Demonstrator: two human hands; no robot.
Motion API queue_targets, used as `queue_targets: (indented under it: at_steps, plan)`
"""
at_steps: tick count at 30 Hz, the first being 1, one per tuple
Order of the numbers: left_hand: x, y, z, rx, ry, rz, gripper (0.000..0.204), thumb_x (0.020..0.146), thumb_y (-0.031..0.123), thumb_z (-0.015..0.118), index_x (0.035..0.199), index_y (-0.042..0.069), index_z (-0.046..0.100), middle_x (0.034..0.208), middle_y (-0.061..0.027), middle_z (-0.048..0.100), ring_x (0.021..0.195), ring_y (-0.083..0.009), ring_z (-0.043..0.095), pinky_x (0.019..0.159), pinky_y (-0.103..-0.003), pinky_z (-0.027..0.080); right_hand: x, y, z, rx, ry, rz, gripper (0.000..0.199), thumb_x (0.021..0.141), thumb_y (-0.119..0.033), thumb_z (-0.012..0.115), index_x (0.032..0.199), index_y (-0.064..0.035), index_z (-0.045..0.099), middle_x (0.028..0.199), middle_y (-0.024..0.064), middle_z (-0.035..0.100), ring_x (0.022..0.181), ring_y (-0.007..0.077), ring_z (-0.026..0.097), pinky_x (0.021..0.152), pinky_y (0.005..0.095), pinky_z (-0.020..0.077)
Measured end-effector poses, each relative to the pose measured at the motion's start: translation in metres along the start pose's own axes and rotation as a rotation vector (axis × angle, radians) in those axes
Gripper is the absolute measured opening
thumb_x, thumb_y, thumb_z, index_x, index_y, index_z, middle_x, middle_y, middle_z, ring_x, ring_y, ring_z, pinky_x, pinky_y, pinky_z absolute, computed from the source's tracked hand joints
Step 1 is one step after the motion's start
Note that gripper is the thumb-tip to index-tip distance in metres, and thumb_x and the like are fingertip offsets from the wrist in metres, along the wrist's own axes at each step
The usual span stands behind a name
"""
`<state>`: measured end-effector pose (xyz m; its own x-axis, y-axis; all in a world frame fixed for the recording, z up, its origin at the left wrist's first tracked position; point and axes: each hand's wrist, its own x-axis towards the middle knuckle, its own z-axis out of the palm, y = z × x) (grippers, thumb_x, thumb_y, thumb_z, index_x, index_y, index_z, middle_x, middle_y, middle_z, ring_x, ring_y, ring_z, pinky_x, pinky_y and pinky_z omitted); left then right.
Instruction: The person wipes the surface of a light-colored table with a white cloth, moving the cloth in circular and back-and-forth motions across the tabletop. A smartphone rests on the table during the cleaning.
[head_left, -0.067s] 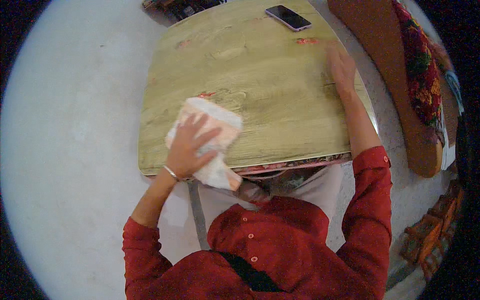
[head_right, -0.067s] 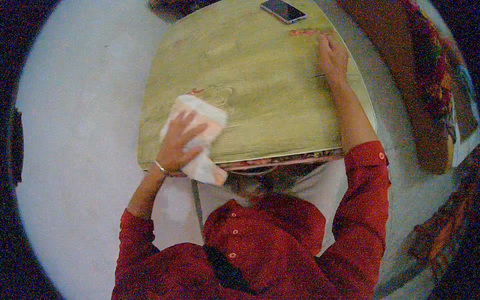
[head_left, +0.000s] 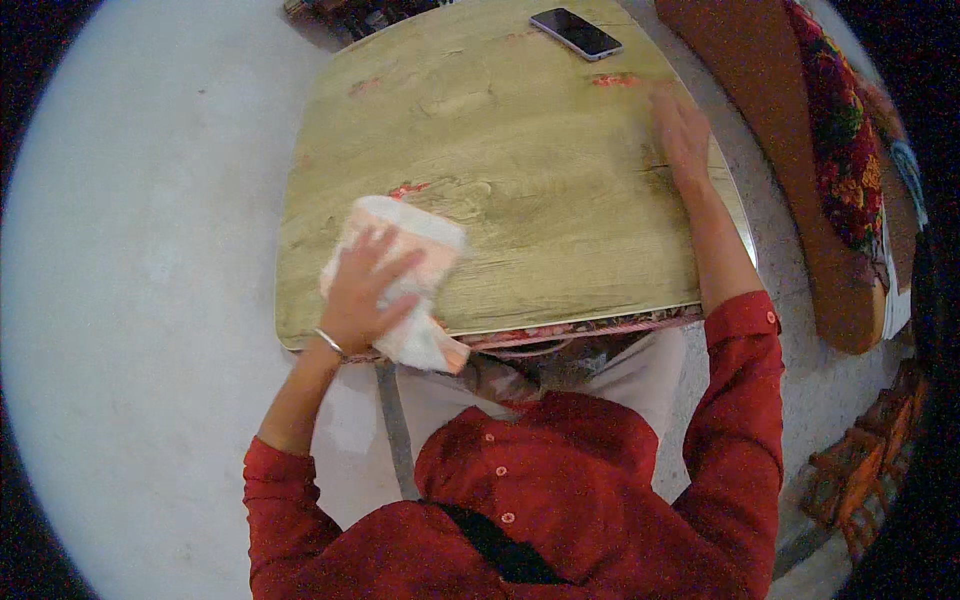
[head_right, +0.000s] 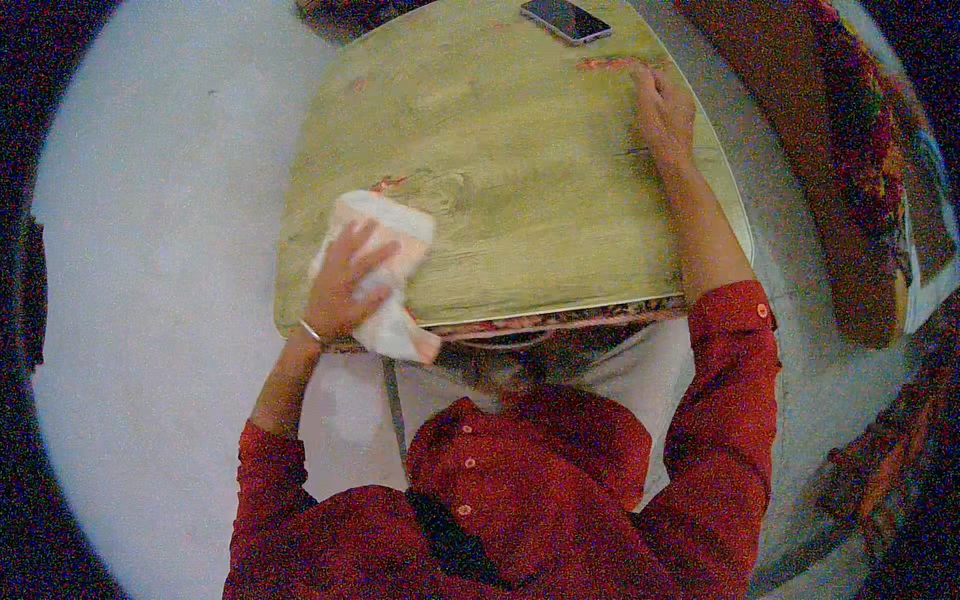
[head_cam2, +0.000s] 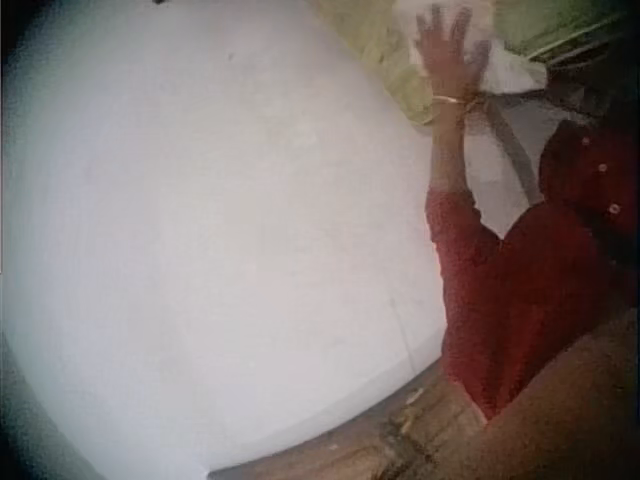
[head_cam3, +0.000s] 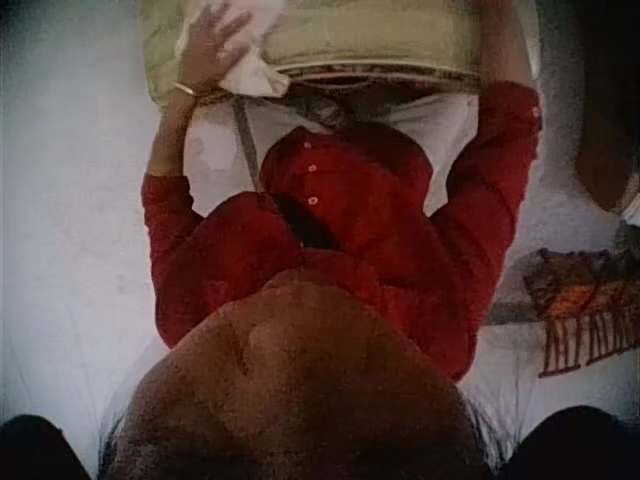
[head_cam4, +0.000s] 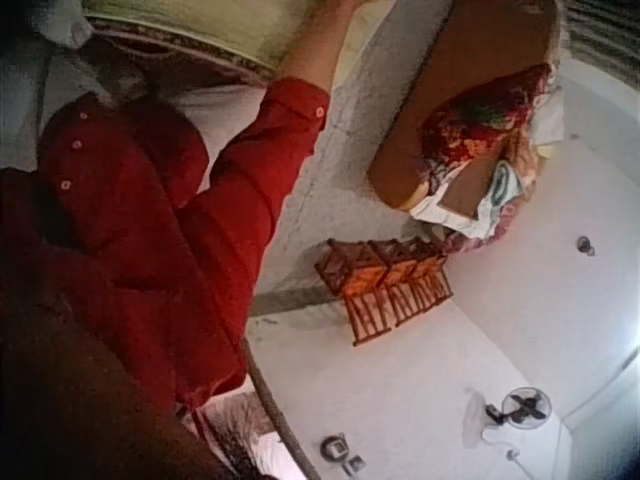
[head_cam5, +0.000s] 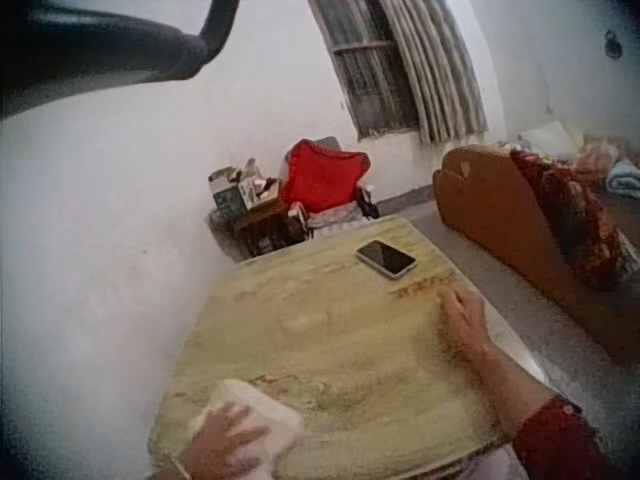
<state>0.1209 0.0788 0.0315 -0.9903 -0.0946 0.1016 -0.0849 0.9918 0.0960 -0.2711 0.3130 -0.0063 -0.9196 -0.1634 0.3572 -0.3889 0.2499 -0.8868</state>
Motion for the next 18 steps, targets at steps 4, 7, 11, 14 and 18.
queue_targets:
  at_steps: [4, 7, 11, 14, 18]
  plan:
    - [0.013, -0.074, 0.017, 0.015, 0.138, -0.224, 0.048, 0.083, 0.035, 0.063, 0.129, 0.025, 0.055, 0.143, -0.0171, 0.040, 0.133, -0.0409, 0.032, 0.109, -0.048, 0.026, 0.012, 0.014, 0.004, -0.040, -0.037, -0.031, 0.043, 0.089, -0.042, 0.051, 0.095, -0.0025, 0.067, 0.076, 0.0141, 0.066, 0.071, 0.0230, 0.060, 0.067, 0.0374, 0.0451]
    - [0.060, -0.095, 0.019, 0.037, 0.176, -0.273, 0.048, 0.084, 0.038, 0.062, 0.129, 0.024, 0.055, 0.141, -0.0178, 0.042, 0.131, -0.0412, 0.034, 0.109, -0.047, 0.027, 0.012, 0.012, 0.006, -0.079, -0.005, -0.088, 0.044, 0.089, -0.043, 0.050, 0.094, -0.0020, 0.066, 0.074, 0.0129, 0.065, 0.070, 0.0222, 0.059, 0.067, 0.0373, 0.0448]
    - [0.093, -0.048, 0.031, 0.074, 0.159, -0.077, 0.047, 0.088, 0.037, 0.058, 0.132, 0.024, 0.053, 0.143, -0.0177, 0.040, 0.132, -0.0399, 0.034, 0.111, -0.047, 0.024, 0.009, 0.010, 0.006, -0.043, 0.040, -0.033, 0.046, 0.089, -0.044, 0.050, 0.088, -0.0009, 0.066, 0.071, 0.0114, 0.063, 0.069, 0.0208, 0.057, 0.066, 0.0376, 0.0441]
    - [0.065, 0.008, 0.019, 0.023, 0.081, 0.035, 0.047, 0.086, 0.035, 0.060, 0.131, 0.025, 0.054, 0.145, -0.0146, 0.038, 0.134, -0.0395, 0.031, 0.111, -0.048, 0.023, 0.004, 0.010, -0.004, -0.035, -0.008, 0.015, 0.044, 0.089, -0.041, 0.051, 0.084, -0.0005, 0.066, 0.069, 0.0107, 0.062, 0.068, 0.0204, 0.057, 0.065, 0.0381, 0.0439]
    - [0.005, 0.012, 0.001, -0.012, -0.010, 0.018, 0.046, 0.085, 0.032, 0.060, 0.130, 0.024, 0.054, 0.146, -0.0131, 0.037, 0.135, -0.0385, 0.030, 0.112, -0.048, 0.023, 0.006, 0.013, -0.007, -0.049, -0.042, -0.070, 0.041, 0.090, -0.039, 0.052, 0.085, -0.0003, 0.065, 0.069, 0.0134, 0.062, 0.067, 0.0219, 0.056, 0.064, 0.0385, 0.0433]
